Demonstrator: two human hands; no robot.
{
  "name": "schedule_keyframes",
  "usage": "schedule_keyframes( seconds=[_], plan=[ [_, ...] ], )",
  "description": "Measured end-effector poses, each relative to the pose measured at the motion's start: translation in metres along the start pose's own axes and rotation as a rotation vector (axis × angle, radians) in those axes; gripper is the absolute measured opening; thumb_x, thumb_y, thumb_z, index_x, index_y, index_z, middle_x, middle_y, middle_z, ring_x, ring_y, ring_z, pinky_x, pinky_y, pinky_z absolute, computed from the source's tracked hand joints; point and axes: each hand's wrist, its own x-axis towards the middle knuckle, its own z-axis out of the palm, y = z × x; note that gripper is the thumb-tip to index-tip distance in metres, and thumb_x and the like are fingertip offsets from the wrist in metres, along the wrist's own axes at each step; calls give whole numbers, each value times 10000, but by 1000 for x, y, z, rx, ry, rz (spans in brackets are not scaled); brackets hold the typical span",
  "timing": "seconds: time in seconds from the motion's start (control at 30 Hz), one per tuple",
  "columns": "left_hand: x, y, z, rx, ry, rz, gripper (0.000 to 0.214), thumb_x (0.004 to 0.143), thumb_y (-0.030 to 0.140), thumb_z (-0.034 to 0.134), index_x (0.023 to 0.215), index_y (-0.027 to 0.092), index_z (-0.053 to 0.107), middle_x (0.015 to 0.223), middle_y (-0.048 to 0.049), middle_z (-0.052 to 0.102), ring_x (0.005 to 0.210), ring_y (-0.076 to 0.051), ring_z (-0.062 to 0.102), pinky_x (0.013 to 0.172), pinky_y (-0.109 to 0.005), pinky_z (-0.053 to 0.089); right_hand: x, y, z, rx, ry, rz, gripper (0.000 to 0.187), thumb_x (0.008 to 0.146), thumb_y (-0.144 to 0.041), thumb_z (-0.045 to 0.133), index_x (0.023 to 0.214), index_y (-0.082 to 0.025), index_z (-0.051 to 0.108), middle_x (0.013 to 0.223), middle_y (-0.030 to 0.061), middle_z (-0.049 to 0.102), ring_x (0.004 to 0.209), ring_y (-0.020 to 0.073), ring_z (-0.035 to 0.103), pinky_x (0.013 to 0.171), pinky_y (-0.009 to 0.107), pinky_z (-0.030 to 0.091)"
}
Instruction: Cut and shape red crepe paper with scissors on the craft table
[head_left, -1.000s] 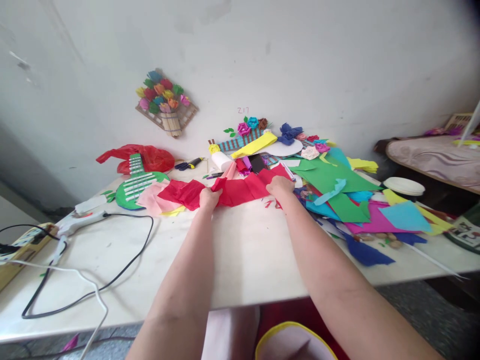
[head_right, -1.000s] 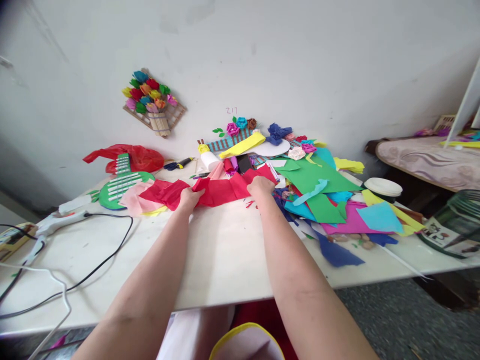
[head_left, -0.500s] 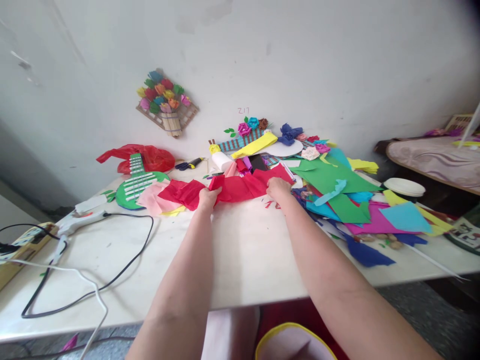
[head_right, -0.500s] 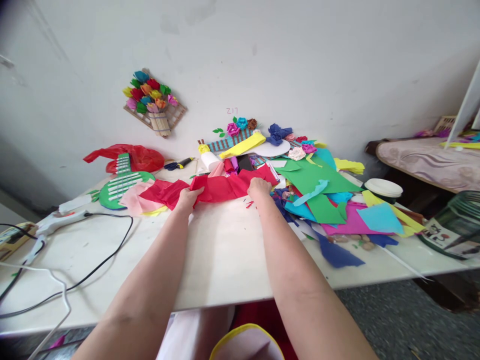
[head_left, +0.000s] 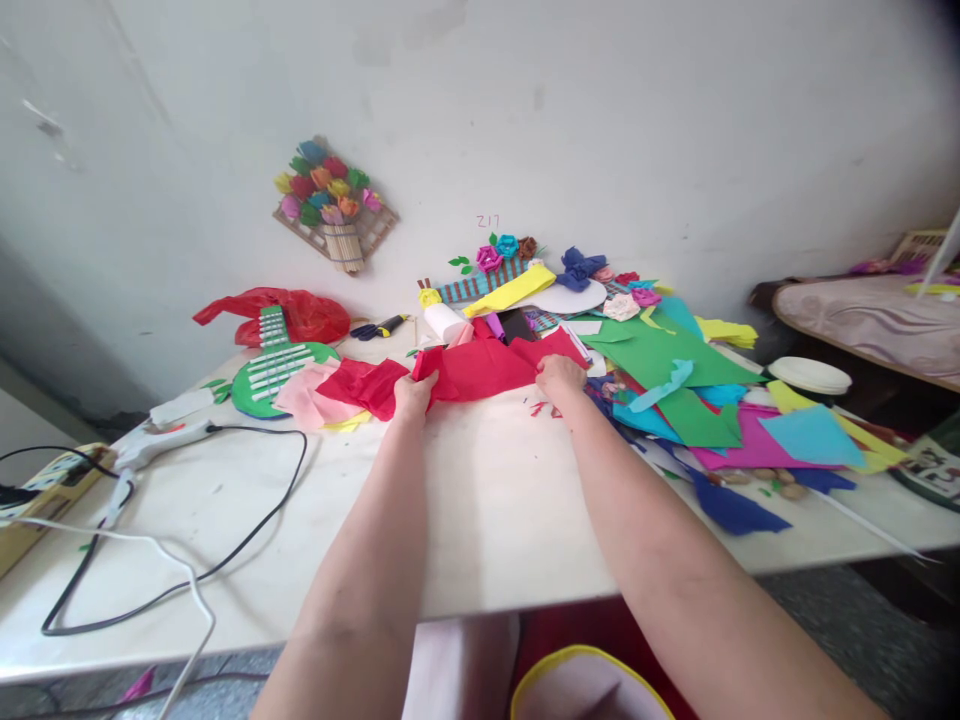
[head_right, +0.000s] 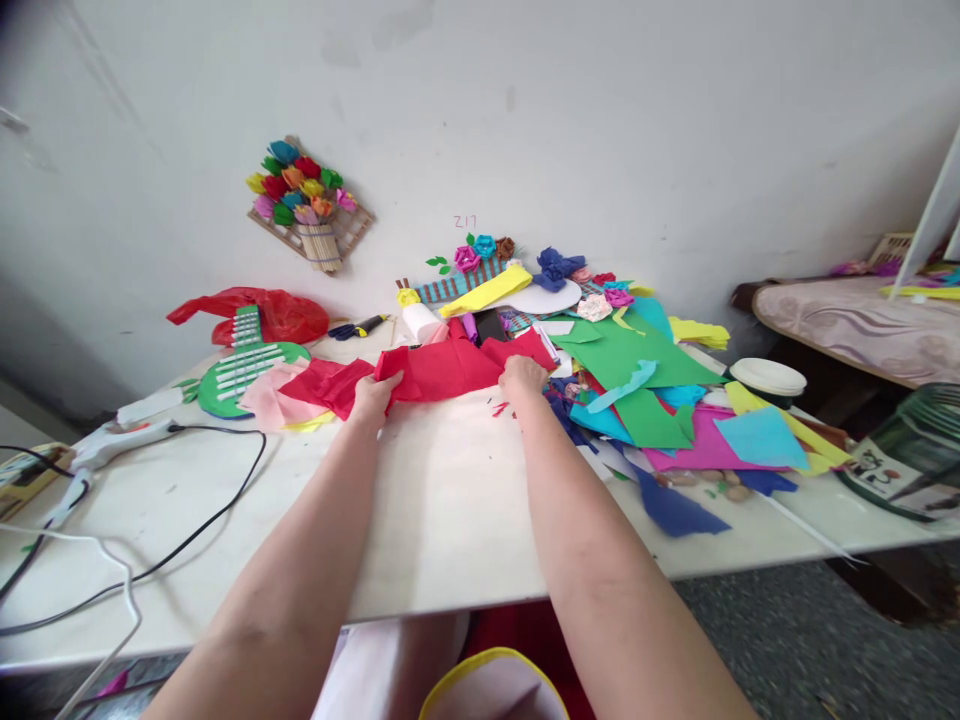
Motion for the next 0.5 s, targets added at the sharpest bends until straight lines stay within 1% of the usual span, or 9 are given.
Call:
schedule_keyframes(
  seconds=[0.17,0.33,0.4,0.43,0.5],
  plan=[
    [-2,1,0,-14,-9,15,322,497,302,690,725,83,631,643,-80,636,617,-212,623,580,-297,498,4,2,8,29,66,16,310,695,-186,502,953,-219,672,983,88,651,937,220,590,739,305,438],
    [-3,1,3,5,-5,35,344,513,318,678,766,89,636,671,-81,647,636,-211,628,581,-285,494,1,1,9,143,184,27,289,751,-241,450,935,-246,672,966,66,659,930,221,589,749,305,433],
    [-3,1,4,15,-6,54,355,527,331,667,790,94,638,684,-78,651,647,-210,630,582,-278,492,0,-1,9,214,196,24,316,785,-270,415,996,-243,648,1001,61,652,949,211,580,767,297,428],
    [-4,1,5,22,-5,63,354,533,335,661,794,96,638,688,-76,653,652,-210,630,582,-276,491,1,-2,10,252,180,-3,342,800,-281,400,1061,-235,616,1037,61,641,966,199,572,780,288,424],
    [-4,0,6,45,4,74,344,544,336,649,791,97,638,691,-76,653,669,-217,632,585,-273,488,1,-6,12,303,96,-108,423,816,-285,390,1222,-218,491,1142,58,593,1021,167,544,816,260,410]
  ],
)
